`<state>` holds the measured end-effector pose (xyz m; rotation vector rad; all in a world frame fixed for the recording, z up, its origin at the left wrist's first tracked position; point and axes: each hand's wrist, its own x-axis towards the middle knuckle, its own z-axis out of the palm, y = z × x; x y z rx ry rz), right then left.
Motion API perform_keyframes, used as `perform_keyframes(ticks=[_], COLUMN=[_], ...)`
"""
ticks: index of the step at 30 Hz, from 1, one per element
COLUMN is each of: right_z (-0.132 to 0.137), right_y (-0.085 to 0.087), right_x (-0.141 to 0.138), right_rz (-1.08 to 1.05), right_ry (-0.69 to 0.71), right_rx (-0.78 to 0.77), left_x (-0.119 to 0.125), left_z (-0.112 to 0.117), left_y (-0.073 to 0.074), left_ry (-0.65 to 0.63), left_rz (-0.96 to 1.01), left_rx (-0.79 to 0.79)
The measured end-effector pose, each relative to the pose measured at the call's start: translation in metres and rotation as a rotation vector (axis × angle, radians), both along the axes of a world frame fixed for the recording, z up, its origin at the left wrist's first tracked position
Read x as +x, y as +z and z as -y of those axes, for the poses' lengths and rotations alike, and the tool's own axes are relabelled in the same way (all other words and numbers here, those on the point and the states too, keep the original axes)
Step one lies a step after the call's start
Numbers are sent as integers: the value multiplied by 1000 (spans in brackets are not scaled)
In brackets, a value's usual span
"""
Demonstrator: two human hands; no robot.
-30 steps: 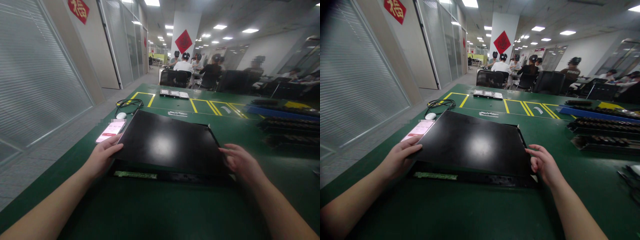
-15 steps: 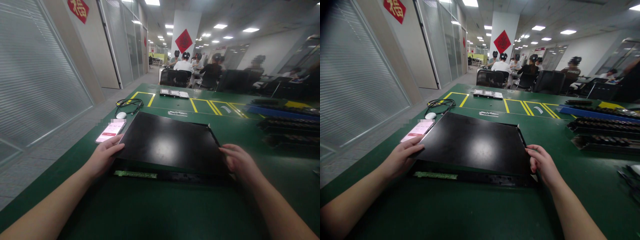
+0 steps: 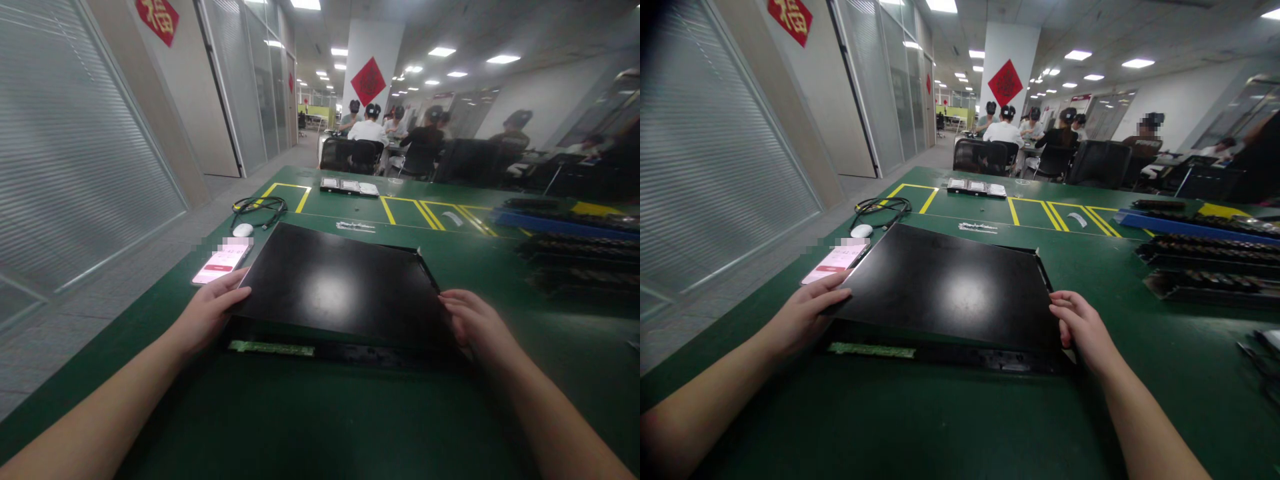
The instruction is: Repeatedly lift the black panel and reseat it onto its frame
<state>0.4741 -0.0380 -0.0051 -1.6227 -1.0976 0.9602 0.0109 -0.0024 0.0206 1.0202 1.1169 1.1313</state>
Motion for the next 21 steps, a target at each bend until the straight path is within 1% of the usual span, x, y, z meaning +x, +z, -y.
perform_keyframes(ticks=[7,13,17,21], right_z=[3,4,3,3], right_y=[7,4,3,5], right_x=[-8,-6,-6,-8], right_rz=[49,93,121,155], right_ry=[7,29,22,8], right_rx=[-37,-52,-58,-73], left_x=[-1,2,1,-2], left_z=[-2,0,-1,-3], left_y=[-3,1,-2,-5], left_ry=[-4,20,11,-2], left_rz=[29,19,-13,-50], left_rx=[-12,-9,-5,-9])
